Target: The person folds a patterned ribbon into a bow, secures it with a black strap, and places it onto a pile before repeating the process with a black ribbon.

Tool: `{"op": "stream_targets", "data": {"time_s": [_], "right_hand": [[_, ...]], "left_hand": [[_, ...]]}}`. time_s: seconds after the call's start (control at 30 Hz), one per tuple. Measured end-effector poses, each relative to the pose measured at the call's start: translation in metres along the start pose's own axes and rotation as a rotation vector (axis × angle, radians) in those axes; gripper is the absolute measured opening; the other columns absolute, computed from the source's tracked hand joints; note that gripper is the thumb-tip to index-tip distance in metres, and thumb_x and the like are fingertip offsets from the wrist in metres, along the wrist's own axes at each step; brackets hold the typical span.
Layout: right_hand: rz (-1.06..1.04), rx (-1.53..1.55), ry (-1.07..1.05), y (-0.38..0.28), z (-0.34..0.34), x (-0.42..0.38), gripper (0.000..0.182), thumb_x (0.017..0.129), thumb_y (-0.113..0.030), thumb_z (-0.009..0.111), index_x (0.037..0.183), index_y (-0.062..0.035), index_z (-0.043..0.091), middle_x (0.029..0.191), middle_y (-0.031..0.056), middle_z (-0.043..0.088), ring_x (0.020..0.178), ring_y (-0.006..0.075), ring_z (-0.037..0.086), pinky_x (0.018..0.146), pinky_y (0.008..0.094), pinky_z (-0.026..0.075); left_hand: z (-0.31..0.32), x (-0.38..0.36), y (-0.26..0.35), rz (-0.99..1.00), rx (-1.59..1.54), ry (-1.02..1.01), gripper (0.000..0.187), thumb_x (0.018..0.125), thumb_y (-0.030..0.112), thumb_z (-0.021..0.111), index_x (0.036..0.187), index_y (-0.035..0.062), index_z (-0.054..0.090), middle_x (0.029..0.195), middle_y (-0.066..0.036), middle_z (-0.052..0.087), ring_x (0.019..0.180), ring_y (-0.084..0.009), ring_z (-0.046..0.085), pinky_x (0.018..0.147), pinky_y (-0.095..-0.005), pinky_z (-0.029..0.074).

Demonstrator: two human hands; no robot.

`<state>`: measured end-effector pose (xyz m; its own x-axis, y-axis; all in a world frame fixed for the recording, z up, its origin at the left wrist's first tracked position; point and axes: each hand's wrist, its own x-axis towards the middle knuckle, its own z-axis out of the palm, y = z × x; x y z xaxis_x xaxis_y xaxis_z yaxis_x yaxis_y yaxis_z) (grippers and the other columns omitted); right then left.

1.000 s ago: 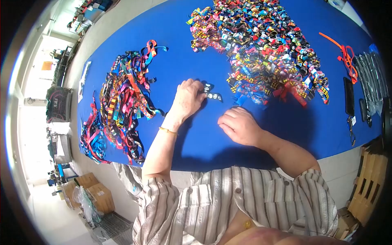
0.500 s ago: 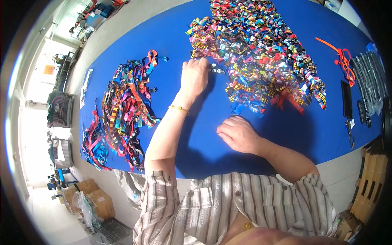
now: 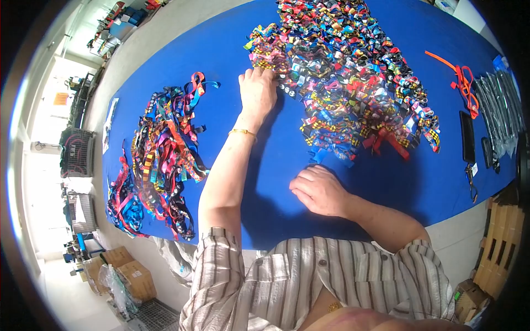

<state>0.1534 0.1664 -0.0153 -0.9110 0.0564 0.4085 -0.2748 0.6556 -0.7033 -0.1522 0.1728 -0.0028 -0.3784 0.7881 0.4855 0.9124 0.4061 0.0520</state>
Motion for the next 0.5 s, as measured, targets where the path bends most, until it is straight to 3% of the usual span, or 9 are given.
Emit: {"op": "stream_targets", "data": {"time_s": [0.5], "right_hand": [[0.006,0.009,-0.013,0.0008,0.0002,0.0002,0.007,0.093,-0.014,0.070,0.097,-0.0100,0.067,0.091,0.0086,0.061,0.090,0.0307,0.063,0.085,0.0446,0.048]], "left_hand": [[0.0038,-0.0019,0.0011,-0.048,0.035,0.064,0.026,0.083,0.023,0.083,0.100,0.0091,0.069,0.105,-0.012,0.066,0.104,-0.0335,0.060,0.090,-0.0479,0.044]]}}
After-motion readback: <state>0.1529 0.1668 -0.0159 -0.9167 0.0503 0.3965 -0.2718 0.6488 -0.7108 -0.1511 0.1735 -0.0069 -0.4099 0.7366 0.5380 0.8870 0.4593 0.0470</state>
